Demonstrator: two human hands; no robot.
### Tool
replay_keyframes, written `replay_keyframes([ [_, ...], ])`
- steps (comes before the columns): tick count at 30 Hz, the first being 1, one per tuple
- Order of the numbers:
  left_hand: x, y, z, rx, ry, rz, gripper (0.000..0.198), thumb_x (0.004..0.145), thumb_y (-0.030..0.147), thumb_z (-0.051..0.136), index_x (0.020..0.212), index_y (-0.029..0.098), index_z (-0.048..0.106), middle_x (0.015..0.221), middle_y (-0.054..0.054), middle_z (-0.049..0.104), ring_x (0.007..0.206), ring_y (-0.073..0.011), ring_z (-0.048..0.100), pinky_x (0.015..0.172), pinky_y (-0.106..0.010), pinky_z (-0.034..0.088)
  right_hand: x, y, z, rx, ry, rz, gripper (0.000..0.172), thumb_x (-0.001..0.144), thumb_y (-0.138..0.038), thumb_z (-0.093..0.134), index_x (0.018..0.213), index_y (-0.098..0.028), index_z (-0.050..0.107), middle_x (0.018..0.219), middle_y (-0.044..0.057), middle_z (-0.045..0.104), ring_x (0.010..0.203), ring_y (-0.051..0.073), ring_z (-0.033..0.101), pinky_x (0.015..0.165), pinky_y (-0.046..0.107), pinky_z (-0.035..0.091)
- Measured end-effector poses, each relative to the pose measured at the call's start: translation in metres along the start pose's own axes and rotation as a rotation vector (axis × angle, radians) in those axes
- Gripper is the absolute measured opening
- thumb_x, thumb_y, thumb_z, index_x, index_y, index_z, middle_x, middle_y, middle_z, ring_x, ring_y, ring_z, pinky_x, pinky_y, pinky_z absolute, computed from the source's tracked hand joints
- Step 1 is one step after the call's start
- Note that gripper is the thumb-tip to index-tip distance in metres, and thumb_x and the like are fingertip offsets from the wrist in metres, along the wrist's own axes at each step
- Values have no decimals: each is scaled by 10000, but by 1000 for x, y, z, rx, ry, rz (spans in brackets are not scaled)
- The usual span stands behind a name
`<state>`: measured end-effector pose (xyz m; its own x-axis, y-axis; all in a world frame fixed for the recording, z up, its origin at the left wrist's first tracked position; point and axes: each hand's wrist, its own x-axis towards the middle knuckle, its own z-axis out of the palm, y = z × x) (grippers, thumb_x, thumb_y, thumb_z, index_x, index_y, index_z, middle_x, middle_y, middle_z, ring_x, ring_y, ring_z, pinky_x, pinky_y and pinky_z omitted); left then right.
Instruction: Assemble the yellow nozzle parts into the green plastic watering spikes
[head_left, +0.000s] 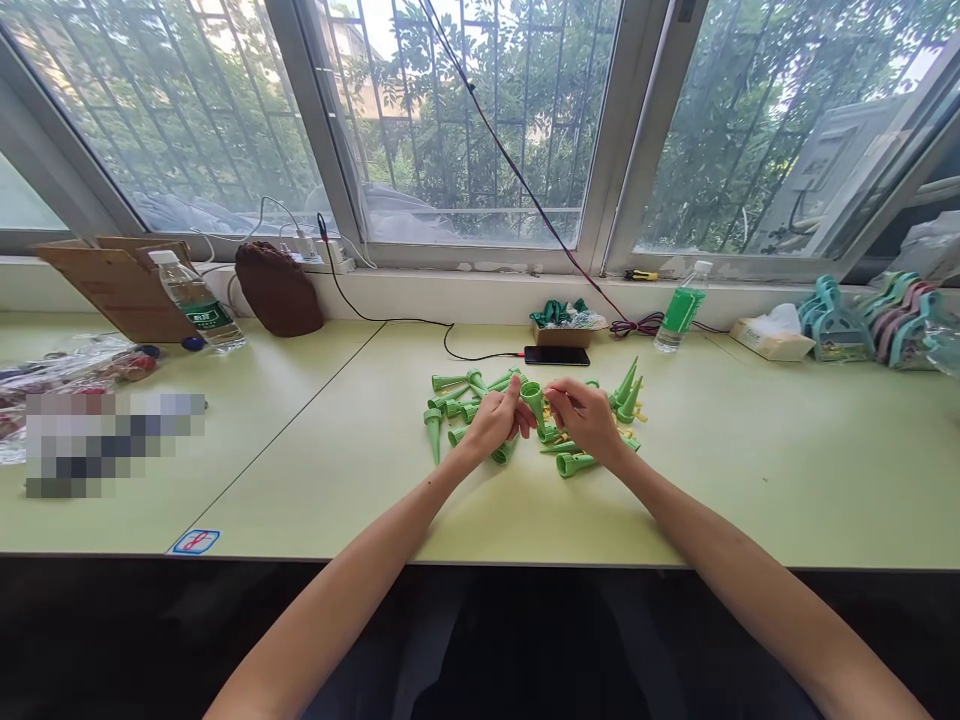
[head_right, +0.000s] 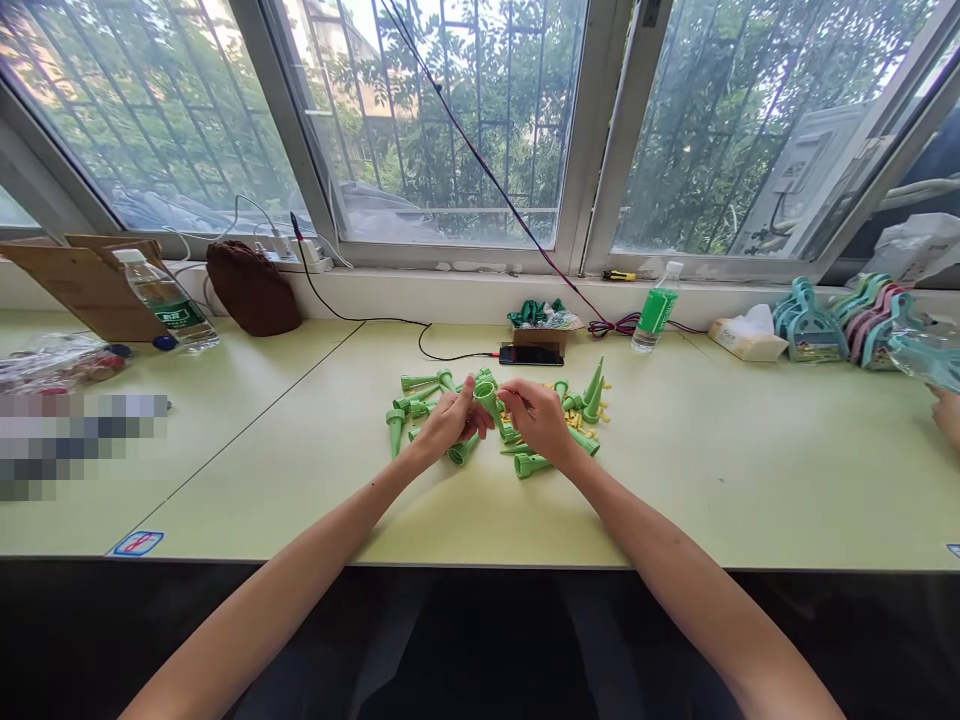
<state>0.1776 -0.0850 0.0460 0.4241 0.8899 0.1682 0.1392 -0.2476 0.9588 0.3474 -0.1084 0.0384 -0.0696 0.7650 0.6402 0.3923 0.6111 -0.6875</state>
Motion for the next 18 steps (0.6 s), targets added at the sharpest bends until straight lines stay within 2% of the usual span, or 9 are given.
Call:
replay_keyframes([
  [11,-5,6,-1,-75,-78,-27,800,891,734,247,609,119,674,516,-89,612,353,-81,394,357,-241,240,2,-1,-2,27,-10,13,298,938,-449,500,809,-198,595,590,-24,541,432,97,493,482,238,406],
  [18,-6,8,-1,-105,-105,-53,802,892,730,259,694,87,696,615,-112,660,376,-77,390,367,-230,256,3,2,-3,43,8,-1,302,929,-464,519,836,-191,610,606,-19,559,431,91,504,452,222,402],
])
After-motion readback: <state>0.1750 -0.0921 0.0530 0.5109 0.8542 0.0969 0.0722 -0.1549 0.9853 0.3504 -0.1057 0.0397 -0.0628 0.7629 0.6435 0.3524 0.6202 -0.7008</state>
